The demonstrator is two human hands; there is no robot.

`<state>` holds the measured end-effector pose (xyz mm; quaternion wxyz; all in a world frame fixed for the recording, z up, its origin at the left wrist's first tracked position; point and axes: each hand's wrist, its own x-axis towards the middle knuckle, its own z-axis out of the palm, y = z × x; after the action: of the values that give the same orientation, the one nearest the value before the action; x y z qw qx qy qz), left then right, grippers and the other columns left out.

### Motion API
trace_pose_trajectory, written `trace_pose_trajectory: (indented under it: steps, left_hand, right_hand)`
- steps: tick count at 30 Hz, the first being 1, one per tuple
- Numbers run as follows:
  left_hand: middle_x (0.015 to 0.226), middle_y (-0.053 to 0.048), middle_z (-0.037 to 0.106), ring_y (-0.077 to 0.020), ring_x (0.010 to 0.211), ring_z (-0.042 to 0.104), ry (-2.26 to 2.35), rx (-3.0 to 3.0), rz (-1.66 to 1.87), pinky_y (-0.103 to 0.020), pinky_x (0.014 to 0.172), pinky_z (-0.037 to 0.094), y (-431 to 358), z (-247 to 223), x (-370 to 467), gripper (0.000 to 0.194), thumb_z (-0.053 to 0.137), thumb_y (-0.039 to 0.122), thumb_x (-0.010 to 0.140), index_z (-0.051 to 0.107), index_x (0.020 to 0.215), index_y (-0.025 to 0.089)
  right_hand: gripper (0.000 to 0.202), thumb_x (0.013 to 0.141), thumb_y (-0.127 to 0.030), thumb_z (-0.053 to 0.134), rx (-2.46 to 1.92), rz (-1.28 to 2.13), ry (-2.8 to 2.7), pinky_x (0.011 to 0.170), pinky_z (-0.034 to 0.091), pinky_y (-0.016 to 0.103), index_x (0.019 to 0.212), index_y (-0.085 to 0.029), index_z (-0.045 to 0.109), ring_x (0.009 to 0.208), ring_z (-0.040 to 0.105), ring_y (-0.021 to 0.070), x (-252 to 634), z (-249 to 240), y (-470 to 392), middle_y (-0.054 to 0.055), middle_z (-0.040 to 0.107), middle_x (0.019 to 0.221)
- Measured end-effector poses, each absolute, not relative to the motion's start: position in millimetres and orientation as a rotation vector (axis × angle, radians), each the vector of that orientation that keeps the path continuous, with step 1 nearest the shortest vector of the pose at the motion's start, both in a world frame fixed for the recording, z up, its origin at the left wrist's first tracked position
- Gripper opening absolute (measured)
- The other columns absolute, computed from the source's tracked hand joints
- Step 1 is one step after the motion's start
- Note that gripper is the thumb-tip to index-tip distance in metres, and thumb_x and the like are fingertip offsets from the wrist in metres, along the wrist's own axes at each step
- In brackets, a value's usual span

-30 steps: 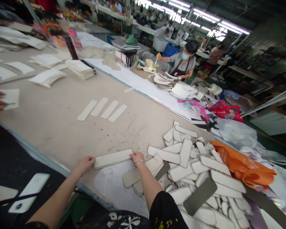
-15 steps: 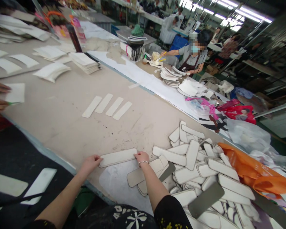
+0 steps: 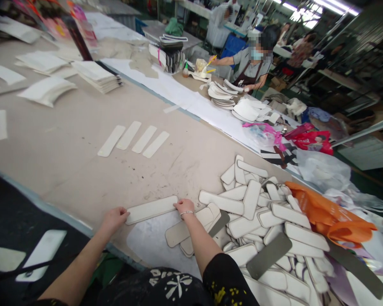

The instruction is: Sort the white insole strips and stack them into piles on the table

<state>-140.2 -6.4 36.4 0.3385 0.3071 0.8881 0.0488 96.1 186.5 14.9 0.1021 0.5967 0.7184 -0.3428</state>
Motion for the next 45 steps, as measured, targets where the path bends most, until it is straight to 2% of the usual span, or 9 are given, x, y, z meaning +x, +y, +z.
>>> trace_pose_trajectory:
  steps: [15,24,34,37,40,42,45]
  left_hand:
    - [0.070,-0.004,0.065,-0.0214,0.074,0.061,2.304,0.792,0.110,-0.028,0.064,0.038,-9.2,25.0,-142.0,0.021,0.048,0.036,0.079,0.060,0.074,0.020]
    - [0.077,-0.006,0.065,-0.0211,0.078,0.061,2.392,0.684,0.233,-0.028,0.067,0.040,-15.5,29.1,-133.4,0.027,0.048,0.043,0.077,0.057,0.079,0.018]
    - [0.061,0.000,0.060,-0.0153,0.064,0.057,2.352,0.613,0.309,-0.025,0.060,0.037,-15.8,33.1,-134.5,0.024,0.051,0.042,0.076,0.050,0.066,0.020]
    - [0.059,0.001,0.060,-0.0141,0.060,0.057,2.326,0.604,0.307,-0.024,0.059,0.037,-14.3,32.6,-137.0,0.022,0.053,0.040,0.075,0.051,0.066,0.019]
    - [0.057,0.002,0.060,-0.0145,0.057,0.056,2.304,0.597,0.296,-0.025,0.057,0.036,-13.0,31.1,-140.2,0.021,0.055,0.039,0.073,0.051,0.066,0.020]
    - [0.056,0.001,0.060,-0.0156,0.057,0.057,2.298,0.597,0.294,-0.026,0.057,0.036,-12.6,29.4,-142.1,0.021,0.054,0.039,0.073,0.052,0.066,0.020]
    - [0.057,0.000,0.061,-0.0171,0.060,0.058,2.287,0.607,0.313,-0.027,0.058,0.036,-13.0,25.6,-143.9,0.022,0.053,0.041,0.073,0.052,0.066,0.020]
  right_hand:
    - [0.018,0.070,-0.040,0.065,1.696,-1.042,2.104,0.063,0.041,0.024,0.071,-0.024,0.073,0.070,0.063,0.0175,95.1,17.0,194.7,0.002,0.070,0.070]
    - [0.018,0.072,-0.039,0.064,1.652,-0.996,2.131,0.062,0.038,0.025,0.069,-0.022,0.071,0.070,0.061,0.0182,93.3,12.9,196.2,0.003,0.070,0.073]
    - [0.023,0.078,-0.039,0.058,1.548,-0.910,2.166,0.057,0.037,0.024,0.071,-0.021,0.070,0.066,0.062,0.0157,89.2,18.4,193.9,0.003,0.069,0.070]
    - [0.025,0.079,-0.041,0.056,1.512,-0.856,2.191,0.061,0.040,0.025,0.073,-0.021,0.070,0.071,0.063,0.0180,89.7,22.4,195.2,0.004,0.070,0.074]
    - [0.033,0.079,-0.046,0.056,1.496,-0.767,2.224,0.069,0.044,0.031,0.076,-0.017,0.070,0.081,0.064,0.0245,94.2,32.6,196.3,0.011,0.070,0.081]
    - [0.040,0.083,-0.050,0.051,1.513,-0.696,2.248,0.075,0.044,0.035,0.084,-0.014,0.069,0.088,0.062,0.0276,96.9,42.0,191.5,0.016,0.068,0.089]
    - [0.043,0.089,-0.047,0.045,1.444,-0.595,2.501,0.087,0.042,0.039,0.108,-0.012,0.062,0.104,0.056,0.0281,91.8,53.1,167.9,0.018,0.062,0.108]
